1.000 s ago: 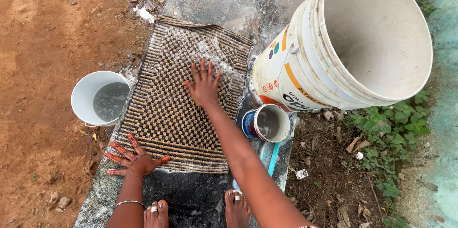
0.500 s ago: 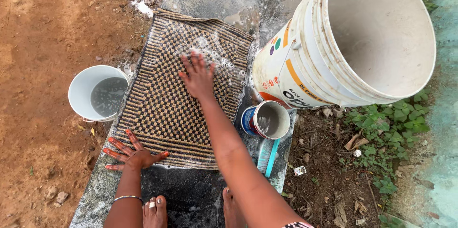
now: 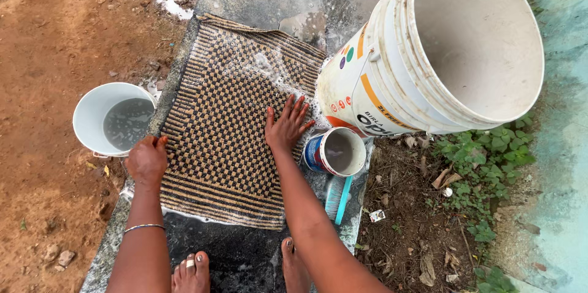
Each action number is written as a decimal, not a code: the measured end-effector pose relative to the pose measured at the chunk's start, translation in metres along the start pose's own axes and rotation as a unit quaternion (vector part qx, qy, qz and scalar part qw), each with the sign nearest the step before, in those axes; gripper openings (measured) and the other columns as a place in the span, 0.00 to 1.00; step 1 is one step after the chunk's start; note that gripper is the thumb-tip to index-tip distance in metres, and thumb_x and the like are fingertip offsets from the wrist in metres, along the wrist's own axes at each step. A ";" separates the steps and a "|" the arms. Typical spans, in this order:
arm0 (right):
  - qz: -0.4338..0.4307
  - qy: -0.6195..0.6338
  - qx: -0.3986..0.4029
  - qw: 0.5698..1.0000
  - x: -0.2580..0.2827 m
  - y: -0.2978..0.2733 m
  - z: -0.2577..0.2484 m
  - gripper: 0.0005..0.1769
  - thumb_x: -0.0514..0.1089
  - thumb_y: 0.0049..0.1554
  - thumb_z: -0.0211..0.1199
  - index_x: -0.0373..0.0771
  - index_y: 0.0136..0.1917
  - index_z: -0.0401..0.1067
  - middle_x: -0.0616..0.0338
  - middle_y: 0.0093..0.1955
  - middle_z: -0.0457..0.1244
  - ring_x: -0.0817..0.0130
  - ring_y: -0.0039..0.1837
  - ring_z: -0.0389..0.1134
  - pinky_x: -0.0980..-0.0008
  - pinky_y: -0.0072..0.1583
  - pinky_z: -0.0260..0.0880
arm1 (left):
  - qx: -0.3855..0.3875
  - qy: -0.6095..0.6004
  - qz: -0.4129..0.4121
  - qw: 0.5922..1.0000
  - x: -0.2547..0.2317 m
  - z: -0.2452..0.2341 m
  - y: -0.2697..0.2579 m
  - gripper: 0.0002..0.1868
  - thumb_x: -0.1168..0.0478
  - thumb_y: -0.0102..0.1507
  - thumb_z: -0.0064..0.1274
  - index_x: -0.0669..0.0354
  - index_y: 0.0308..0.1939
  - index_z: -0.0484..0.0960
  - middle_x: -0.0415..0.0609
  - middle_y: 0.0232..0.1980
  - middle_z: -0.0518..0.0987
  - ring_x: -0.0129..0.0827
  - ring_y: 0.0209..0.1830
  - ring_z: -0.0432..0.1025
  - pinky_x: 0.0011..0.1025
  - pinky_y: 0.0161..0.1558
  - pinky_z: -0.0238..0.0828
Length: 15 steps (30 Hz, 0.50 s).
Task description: The person applies soap to a mat on a stone slab, scrubs the mat by hand, rinses it with water from a bucket, and wrings it out.
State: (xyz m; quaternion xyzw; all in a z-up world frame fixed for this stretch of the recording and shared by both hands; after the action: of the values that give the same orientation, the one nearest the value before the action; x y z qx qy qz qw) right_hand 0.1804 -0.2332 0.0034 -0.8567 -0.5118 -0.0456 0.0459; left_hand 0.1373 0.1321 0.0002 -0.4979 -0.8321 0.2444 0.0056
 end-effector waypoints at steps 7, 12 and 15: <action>-0.006 0.010 0.060 0.998 0.015 -0.049 -0.019 0.48 0.74 0.65 0.31 0.48 0.85 0.25 0.55 0.88 0.18 0.56 0.86 0.16 0.30 0.76 0.12 | 0.055 0.021 -0.094 0.994 0.060 -0.007 -0.007 0.29 0.33 0.61 0.51 0.45 0.57 0.78 0.52 0.60 0.71 0.49 0.61 0.65 0.57 0.59 0.54; -0.198 0.026 0.133 0.971 0.111 -0.113 -0.014 0.47 0.68 0.68 0.37 0.33 0.85 0.36 0.41 0.88 0.28 0.51 0.87 0.21 0.36 0.78 0.17 | -0.267 -0.017 0.059 0.962 0.048 0.026 -0.005 0.45 0.33 0.57 0.44 0.46 0.72 0.51 0.52 0.74 0.44 0.53 0.74 0.38 0.66 0.64 0.28; -0.430 -0.032 -0.009 0.902 0.155 -0.144 -0.005 0.34 0.63 0.69 0.33 0.54 0.84 0.41 0.62 0.88 0.32 0.61 0.88 0.27 0.32 0.77 0.20 | -0.120 -0.054 0.180 0.975 0.020 0.062 -0.002 0.57 0.32 0.54 0.41 0.47 0.80 0.34 0.51 0.82 0.27 0.55 0.81 0.22 0.71 0.67 0.13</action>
State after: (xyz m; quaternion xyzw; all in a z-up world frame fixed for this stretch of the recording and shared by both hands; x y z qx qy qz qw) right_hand 0.1265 -0.0304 0.0326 -0.5549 -0.8310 -0.0385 -0.0022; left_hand 0.1094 0.1234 -0.0581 -0.6224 -0.7512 0.1662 -0.1436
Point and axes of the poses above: each hand's wrist, its own y-axis towards the middle knuckle, its own z-axis out of the palm, x = y × z, the point moved 2 cm from there along y, towards the middle knuckle
